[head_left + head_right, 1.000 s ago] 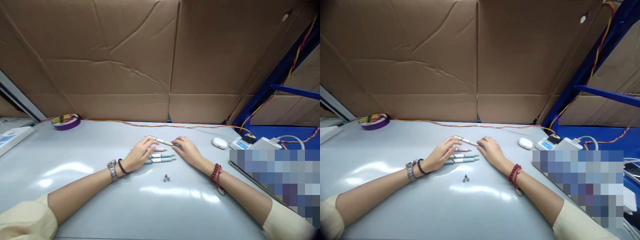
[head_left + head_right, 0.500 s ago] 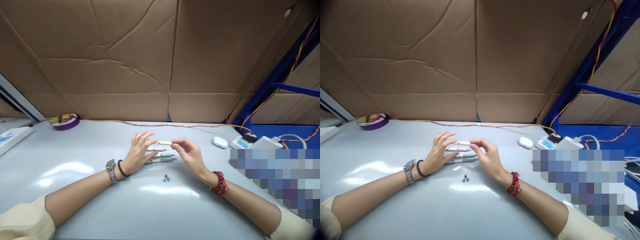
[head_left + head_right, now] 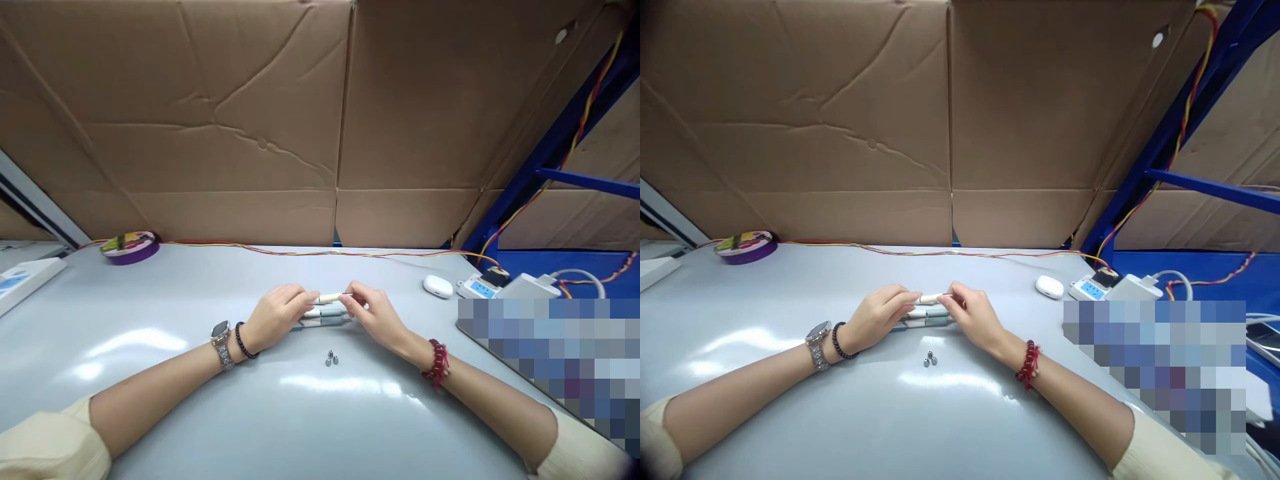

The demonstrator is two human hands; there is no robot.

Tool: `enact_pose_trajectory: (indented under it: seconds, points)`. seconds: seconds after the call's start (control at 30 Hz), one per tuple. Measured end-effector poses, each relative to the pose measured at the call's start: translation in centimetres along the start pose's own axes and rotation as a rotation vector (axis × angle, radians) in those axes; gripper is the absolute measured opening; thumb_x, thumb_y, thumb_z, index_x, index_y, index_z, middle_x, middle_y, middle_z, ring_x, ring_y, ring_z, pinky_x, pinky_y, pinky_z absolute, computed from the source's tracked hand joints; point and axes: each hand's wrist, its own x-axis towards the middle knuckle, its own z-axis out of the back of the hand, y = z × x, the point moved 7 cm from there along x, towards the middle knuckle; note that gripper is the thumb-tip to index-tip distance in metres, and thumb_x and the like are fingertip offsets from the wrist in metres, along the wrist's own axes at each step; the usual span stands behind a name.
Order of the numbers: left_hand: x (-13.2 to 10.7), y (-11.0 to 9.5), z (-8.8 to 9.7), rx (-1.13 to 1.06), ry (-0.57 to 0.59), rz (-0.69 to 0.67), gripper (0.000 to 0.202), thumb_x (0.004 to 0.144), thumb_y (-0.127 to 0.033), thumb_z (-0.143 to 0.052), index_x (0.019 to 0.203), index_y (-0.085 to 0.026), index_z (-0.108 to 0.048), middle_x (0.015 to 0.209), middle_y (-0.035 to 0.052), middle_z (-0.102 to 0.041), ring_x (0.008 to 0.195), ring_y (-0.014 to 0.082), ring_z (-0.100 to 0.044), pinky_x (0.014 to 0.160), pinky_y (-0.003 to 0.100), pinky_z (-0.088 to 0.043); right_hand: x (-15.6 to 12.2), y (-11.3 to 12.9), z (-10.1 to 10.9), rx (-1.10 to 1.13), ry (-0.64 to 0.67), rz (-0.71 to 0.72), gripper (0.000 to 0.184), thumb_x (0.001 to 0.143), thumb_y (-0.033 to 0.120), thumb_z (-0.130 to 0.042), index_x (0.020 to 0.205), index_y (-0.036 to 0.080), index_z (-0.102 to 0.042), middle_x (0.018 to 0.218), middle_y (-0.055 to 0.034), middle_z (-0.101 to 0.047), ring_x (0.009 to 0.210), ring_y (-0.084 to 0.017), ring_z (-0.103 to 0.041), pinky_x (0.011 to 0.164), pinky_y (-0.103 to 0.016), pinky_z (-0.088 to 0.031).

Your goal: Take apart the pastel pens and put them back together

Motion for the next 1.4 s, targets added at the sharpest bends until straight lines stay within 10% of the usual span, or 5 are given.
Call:
enact_pose_trajectory:
  seconds: [0.53, 0.73, 0.93, 1.13, 1.4]
  points:
    - [-0.3, 0.8, -1.1, 0.08, 0.22, 0.082, 0.031, 0.097, -0.015, -0.026, 0.096, -0.017, -0.056, 0.073, 0.0027, -0.063, 0.063, 0.0151, -0.056, 0.055, 0.024, -0.037, -0.3, -1.2, -0.6, -0.071, 0.035, 0.074, 0.02, 0.093, 0.038, -0.047, 0.095, 0.02, -0.057, 0.076, -0.001, -0.062, 0.061, -0.013, -0.053, 0.058, -0.024, -0.042]
    - [-0.4, 0.7, -1.4, 0.088, 0.275, 0.101, 0.036, 0.101, -0.035, -0.025, 0.093, -0.019, -0.056, 0.072, 0.0007, -0.064, 0.057, 0.0138, -0.055, 0.048, 0.023, -0.029, -0.4, -1.2, -0.7, -0.097, 0.046, 0.068, 0.034, 0.096, 0.035, -0.041, 0.069, 0.02, -0.056, 0.061, 0.0009, -0.058, 0.056, -0.013, -0.051, 0.055, -0.025, -0.04]
    - [-0.4, 0.8, -1.3, 0.094, 0.287, 0.107, 0.04, 0.102, -0.036, -0.019, 0.096, -0.021, -0.055, 0.069, -0.0024, -0.063, 0.052, 0.0115, -0.052, 0.045, 0.022, -0.026, -0.5, -1.1, -0.5, -0.1, 0.005, 0.083, 0.02, 0.092, 0.038, -0.049, 0.098, 0.021, -0.057, 0.085, -0.0034, -0.065, 0.068, -0.015, -0.057, 0.059, -0.025, -0.044]
    - [-0.2, 0.3, -1.4, 0.123, 0.258, 0.051, 0.04, 0.102, -0.034, -0.023, 0.09, -0.02, -0.058, 0.075, 0.0019, -0.06, 0.062, 0.0144, -0.051, 0.053, 0.023, -0.033, -0.5, -1.4, -1.2, -0.186, 0.048, 0.066, 0.039, 0.096, 0.037, -0.037, 0.064, 0.021, -0.052, 0.06, 0.0001, -0.056, 0.056, -0.014, -0.051, 0.056, -0.025, -0.039]
    - [-0.4, 0.5, -1.6, 0.14, 0.234, 0.049, 0.039, 0.102, -0.03, -0.024, 0.087, -0.018, -0.058, 0.071, 0.0018, -0.057, 0.06, 0.0146, -0.049, 0.05, 0.024, -0.032, -0.5, -1.3, -1.3, -0.245, 0.045, 0.074, 0.034, 0.097, 0.035, -0.036, 0.075, 0.021, -0.057, 0.066, 0.0002, -0.06, 0.06, -0.015, -0.054, 0.058, -0.025, -0.04]
